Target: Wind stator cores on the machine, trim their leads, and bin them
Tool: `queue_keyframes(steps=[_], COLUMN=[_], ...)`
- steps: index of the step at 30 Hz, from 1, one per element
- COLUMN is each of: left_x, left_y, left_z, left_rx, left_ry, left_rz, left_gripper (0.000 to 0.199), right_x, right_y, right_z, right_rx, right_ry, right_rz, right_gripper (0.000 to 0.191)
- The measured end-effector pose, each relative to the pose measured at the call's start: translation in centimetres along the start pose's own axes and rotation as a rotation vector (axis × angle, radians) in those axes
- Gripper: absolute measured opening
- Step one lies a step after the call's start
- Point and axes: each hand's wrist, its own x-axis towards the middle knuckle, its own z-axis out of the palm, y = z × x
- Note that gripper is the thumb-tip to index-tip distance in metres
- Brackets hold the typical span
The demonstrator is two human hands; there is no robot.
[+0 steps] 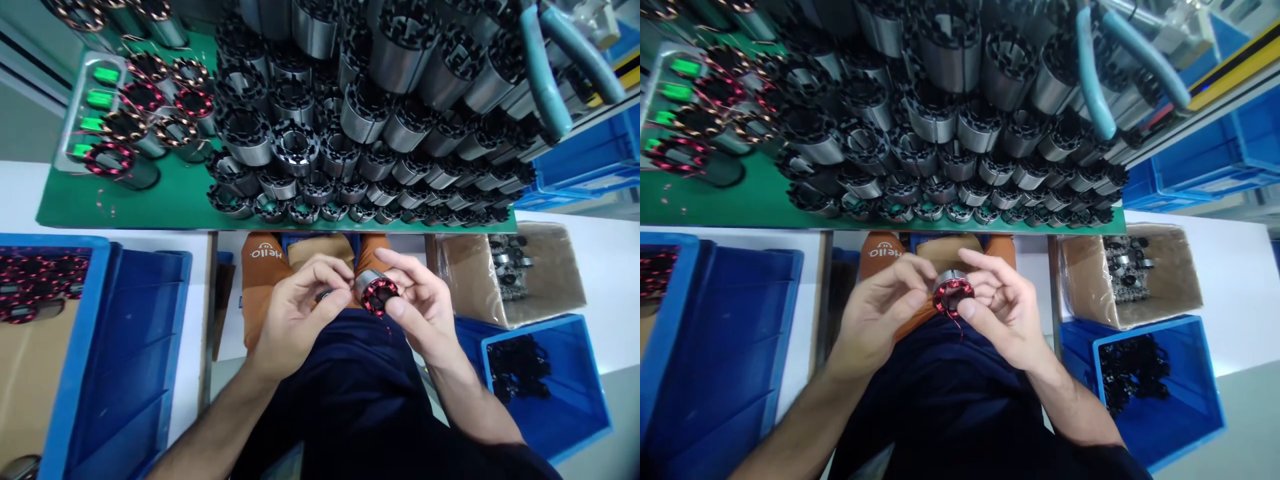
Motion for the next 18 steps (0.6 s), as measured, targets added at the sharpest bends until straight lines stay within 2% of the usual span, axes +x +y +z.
queue_keyframes(steps=[2, 4, 6, 8, 11, 13, 15, 18], left_x=[-0.6, -0.9, -0.7, -0.1, 1.1, 1.4, 1.4, 0.6], left_y=[-2.1, -3.3, -3.1, -1.7, 1.0, 2.1, 2.1, 0.1], left_z=[-0.1, -0.5, -1.0, -1.4, -1.1, -0.6, 0.0, 0.0], left_rx=[-0.094, -0.083, -0.018, 0.042, 0.069, 0.084, 0.121, 0.122], left_ry=[0.048, 0.11, 0.09, -0.003, -0.137, -0.168, -0.151, -0.154], left_rz=[-0.179, -0.274, -0.233, -0.122, -0.012, 0.005, -0.01, -0.109], left_gripper=[0.031, 0.037, 0.027, 0.009, 0.013, 0.014, 0.014, 0.021], right_x=[-0.4, -0.7, -0.8, -0.7, -0.5, -0.4, -0.4, -0.6], right_y=[0.0, -0.2, -0.5, -0.6, -0.4, -0.2, 0.0, 0.1], right_z=[-0.8, -1.6, -2.2, -2.5, -2.4, -2.3, -2.2, -2.5], right_rx=[0.053, 0.038, -0.03, -0.084, -0.148, -0.2, -0.233, -0.193], right_ry=[-0.029, -0.045, -0.075, -0.121, -0.165, -0.166, -0.162, -0.157], right_rz=[0.021, 0.025, 0.025, 0.04, 0.049, 0.036, 0.031, 0.024], right_gripper=[0.056, 0.059, 0.062, 0.065, 0.069, 0.071, 0.072, 0.068])
